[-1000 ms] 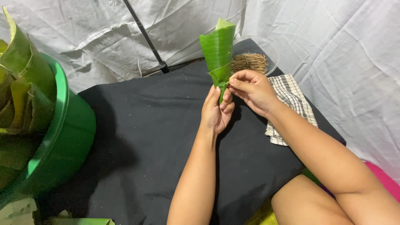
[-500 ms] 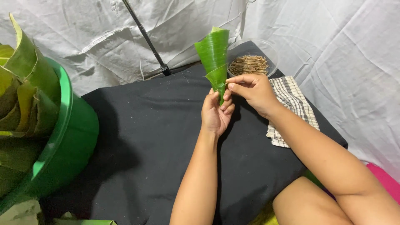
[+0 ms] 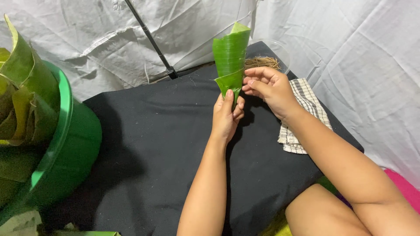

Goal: Cleaning banana leaves with a cloth and rolling them into cone shapes, then securing them with small wooden sticks.

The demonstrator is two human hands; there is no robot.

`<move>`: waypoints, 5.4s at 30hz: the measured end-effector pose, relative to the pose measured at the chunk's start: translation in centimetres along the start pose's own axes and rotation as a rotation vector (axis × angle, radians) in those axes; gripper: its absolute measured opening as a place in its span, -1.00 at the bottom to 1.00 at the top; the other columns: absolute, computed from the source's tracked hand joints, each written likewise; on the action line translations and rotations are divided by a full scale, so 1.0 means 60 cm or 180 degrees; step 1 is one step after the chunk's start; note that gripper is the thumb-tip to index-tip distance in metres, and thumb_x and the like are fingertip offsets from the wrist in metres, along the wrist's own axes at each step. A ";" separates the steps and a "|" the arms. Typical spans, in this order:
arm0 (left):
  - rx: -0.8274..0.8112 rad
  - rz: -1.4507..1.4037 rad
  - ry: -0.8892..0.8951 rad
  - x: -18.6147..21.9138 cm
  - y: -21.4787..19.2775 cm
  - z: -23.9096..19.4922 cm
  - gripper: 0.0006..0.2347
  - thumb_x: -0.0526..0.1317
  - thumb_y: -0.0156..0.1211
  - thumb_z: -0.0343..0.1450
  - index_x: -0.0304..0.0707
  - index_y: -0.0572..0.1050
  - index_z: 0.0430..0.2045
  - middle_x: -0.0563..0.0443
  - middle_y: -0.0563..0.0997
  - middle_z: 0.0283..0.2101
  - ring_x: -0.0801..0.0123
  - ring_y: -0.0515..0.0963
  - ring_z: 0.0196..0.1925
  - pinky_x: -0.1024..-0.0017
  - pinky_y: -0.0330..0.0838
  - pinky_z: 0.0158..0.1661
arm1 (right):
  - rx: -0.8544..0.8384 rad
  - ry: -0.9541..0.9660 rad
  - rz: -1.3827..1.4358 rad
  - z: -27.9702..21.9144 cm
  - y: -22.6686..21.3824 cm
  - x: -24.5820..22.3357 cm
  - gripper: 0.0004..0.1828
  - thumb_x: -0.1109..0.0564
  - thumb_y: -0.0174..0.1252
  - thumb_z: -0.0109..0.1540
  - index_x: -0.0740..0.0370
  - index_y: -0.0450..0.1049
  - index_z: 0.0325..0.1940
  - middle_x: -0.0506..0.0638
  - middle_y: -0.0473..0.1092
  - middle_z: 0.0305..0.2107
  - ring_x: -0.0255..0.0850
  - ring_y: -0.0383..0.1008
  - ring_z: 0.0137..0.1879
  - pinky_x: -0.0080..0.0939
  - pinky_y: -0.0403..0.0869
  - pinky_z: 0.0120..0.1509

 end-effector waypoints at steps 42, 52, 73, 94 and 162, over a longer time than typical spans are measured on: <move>0.2442 0.0639 0.0431 -0.007 -0.183 0.031 -0.42 -0.02 0.17 0.48 -0.16 0.03 0.31 -0.23 0.20 0.27 0.05 0.29 0.36 0.12 0.11 0.37 | -0.1108 -0.0701 -0.1483 -0.105 0.129 -0.013 -0.35 0.38 -0.28 0.21 0.17 0.34 0.37 0.24 0.15 0.45 0.05 0.08 0.54 0.20 0.08 0.57; 0.0912 0.1984 0.0517 0.228 0.046 -0.211 0.08 0.26 0.21 0.27 -0.45 -0.34 0.47 -0.65 -0.58 0.44 -0.42 -0.44 0.52 -0.10 -0.48 0.44 | -0.0971 0.0695 -0.0376 -0.148 0.239 -0.078 -0.37 -0.38 -0.33 0.41 -0.25 0.25 0.50 0.09 0.46 -0.10 -0.13 0.46 -0.21 -0.01 0.56 -0.24; 0.2031 0.2388 0.1095 0.797 -0.080 -0.548 -0.54 0.12 0.05 0.33 -0.34 0.58 -0.20 -0.03 0.57 -0.22 0.38 0.57 -0.11 0.32 0.62 -0.05 | -0.2596 -0.0290 -0.1210 -0.290 0.811 -0.351 -0.30 -0.26 -0.44 0.36 0.22 0.26 0.34 0.26 0.42 0.02 0.04 0.62 -0.07 -0.10 0.65 -0.18; 0.1417 0.5867 0.0179 0.448 -0.321 -0.778 -0.68 0.04 0.36 0.36 0.08 0.59 -0.05 -0.01 0.31 0.40 -0.02 0.22 0.48 -0.17 0.22 0.31 | -0.3806 -0.0869 -0.4021 -0.468 0.714 0.082 -0.21 -0.03 0.29 0.20 0.27 0.22 0.44 0.52 0.33 0.14 0.39 0.51 0.13 0.36 0.59 0.04; -0.0068 0.6348 0.1452 0.264 -0.127 -0.459 -0.81 -0.07 0.33 0.27 -0.10 0.68 -0.37 -0.02 0.48 0.22 0.12 0.30 0.38 -0.46 -0.25 0.33 | -0.1050 -0.0246 -0.3910 -0.110 0.009 -0.063 -0.55 0.21 0.18 0.22 0.25 0.54 0.22 0.13 0.54 -0.05 -0.01 0.54 -0.01 -0.01 0.47 0.02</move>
Point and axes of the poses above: each hand's wrist, its own z-axis towards the middle knuckle, its own y-axis out of the palm, x = y × z, the point moved 9 cm from there along z, towards the middle knuckle
